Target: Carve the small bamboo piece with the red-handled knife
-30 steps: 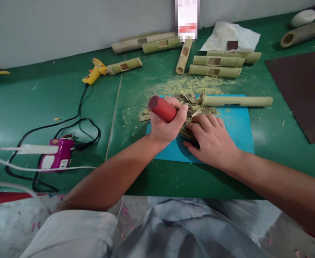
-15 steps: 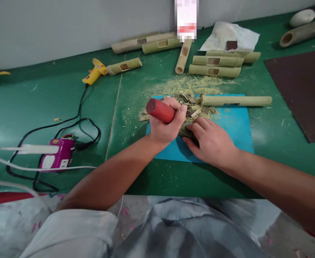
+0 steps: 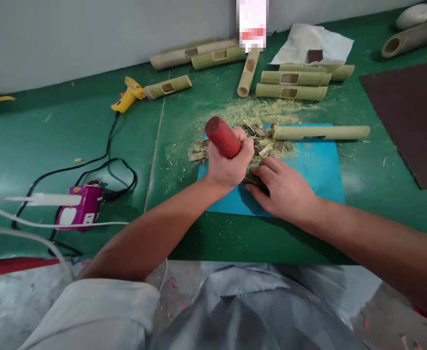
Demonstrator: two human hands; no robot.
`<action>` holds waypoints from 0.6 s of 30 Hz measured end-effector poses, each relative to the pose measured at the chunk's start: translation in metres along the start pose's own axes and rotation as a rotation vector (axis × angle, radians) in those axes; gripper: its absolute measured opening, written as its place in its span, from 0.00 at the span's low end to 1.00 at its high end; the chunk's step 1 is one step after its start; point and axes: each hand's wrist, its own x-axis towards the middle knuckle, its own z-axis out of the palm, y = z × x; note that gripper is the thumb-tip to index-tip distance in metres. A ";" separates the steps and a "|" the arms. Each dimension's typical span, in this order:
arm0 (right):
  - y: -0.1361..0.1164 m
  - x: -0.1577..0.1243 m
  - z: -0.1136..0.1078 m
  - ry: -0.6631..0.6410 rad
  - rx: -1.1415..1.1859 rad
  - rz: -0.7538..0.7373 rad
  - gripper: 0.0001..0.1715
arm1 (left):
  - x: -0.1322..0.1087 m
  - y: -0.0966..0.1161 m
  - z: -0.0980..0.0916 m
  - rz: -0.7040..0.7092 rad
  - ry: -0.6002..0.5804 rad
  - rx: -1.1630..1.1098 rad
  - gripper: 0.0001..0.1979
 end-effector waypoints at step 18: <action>-0.004 0.002 -0.003 -0.024 -0.041 0.045 0.13 | 0.005 0.005 0.003 -0.057 0.062 -0.026 0.29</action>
